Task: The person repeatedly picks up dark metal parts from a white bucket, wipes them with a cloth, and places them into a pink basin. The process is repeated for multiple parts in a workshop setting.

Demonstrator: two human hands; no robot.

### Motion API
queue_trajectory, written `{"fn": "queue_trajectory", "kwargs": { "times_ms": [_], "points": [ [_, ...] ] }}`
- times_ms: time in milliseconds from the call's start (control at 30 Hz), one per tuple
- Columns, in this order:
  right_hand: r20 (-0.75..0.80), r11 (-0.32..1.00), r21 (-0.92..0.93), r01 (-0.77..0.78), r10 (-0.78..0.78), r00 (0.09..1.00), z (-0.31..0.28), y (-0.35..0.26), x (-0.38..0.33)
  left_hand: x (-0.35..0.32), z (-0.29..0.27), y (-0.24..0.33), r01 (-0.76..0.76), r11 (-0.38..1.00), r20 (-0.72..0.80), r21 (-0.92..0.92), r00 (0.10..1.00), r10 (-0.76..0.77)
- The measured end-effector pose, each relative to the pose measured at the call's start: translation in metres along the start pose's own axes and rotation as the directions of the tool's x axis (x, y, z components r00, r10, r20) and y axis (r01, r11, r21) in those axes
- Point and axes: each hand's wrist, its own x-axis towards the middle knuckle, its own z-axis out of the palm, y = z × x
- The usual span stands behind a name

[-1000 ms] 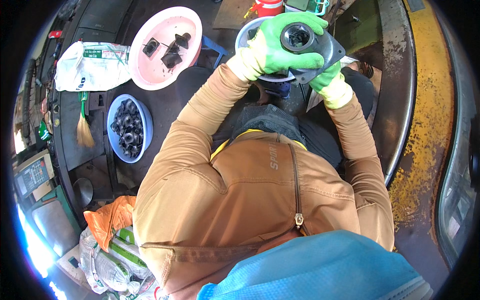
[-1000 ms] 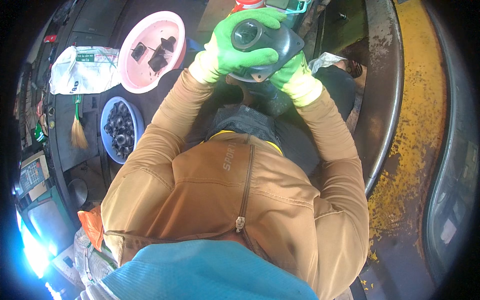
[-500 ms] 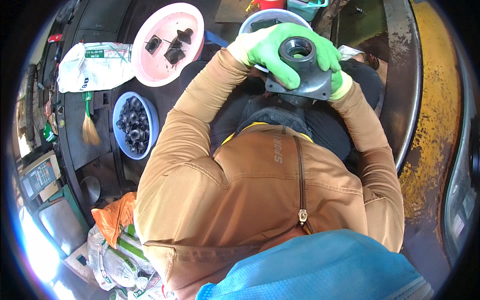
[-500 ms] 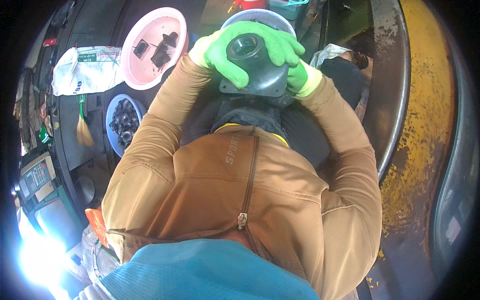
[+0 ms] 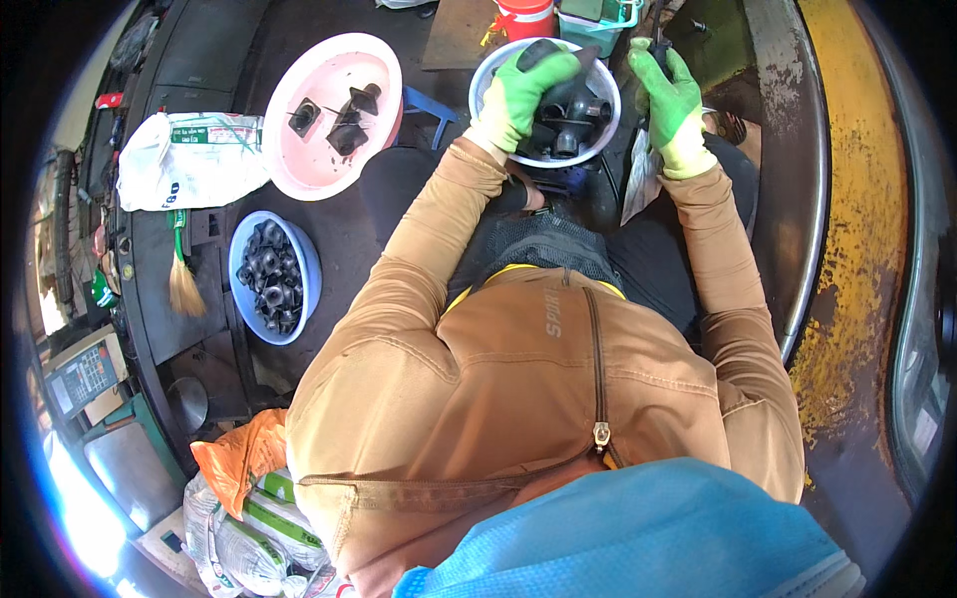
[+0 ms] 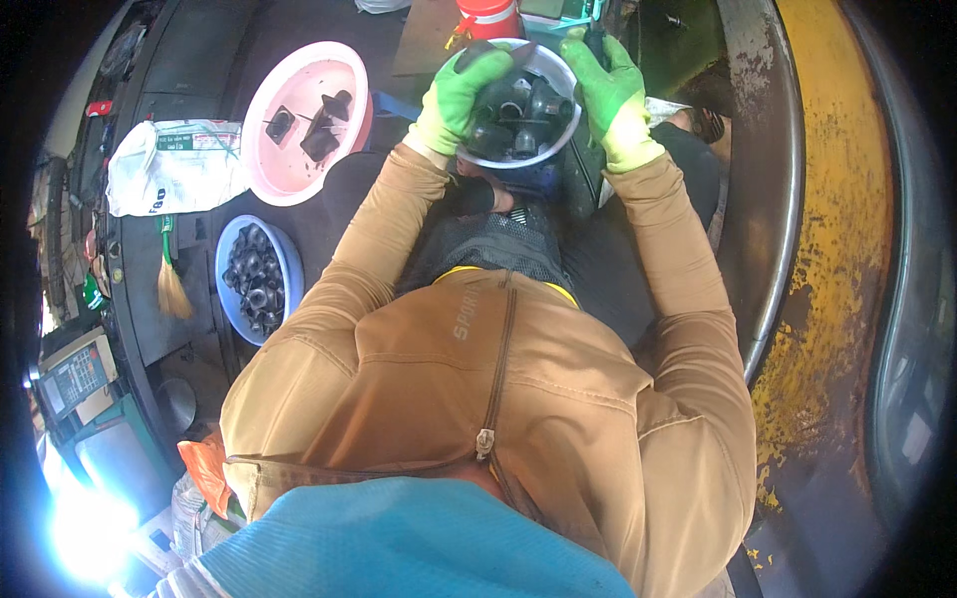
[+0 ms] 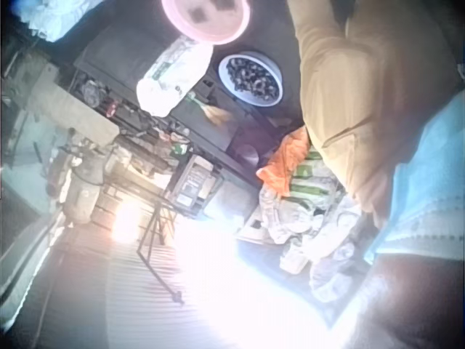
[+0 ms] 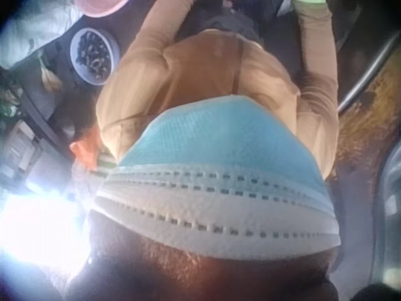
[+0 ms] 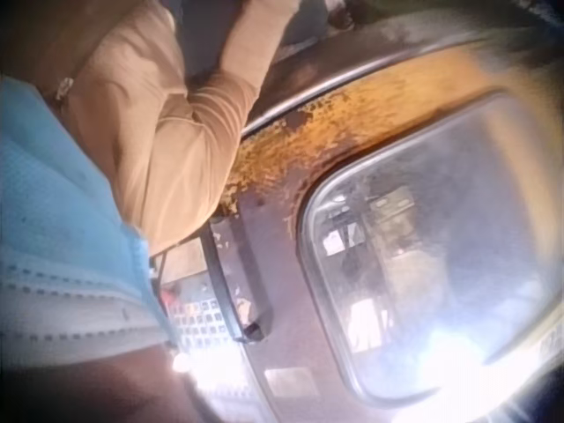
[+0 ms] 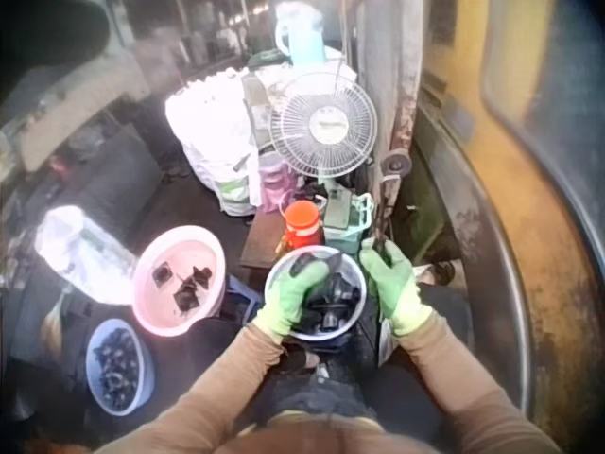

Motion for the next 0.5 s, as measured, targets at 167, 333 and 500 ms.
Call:
{"fn": "queue_trajectory", "kwargs": {
  "times_ms": [167, 333, 500],
  "points": [
    [0.177, 0.811, -0.455, 0.368, -0.323, 0.930, 0.008, 0.000, -0.004, -0.005, 0.002, 0.016, -0.459, 0.459, 0.209, 0.761, 0.843, 0.496],
    [0.285, 0.705, -0.620, 0.343, -0.204, 0.936, 0.014, -0.009, -0.006, -0.004, 0.005, 0.017, -0.557, 0.018, 0.462, 0.830, 0.706, 0.537],
    [0.450, 0.660, -0.602, 0.449, -0.183, 0.874, 0.008, -0.013, -0.006, -0.005, 0.005, 0.013, -0.625, 0.091, 0.539, 0.775, 0.730, 0.421]
  ]
}}
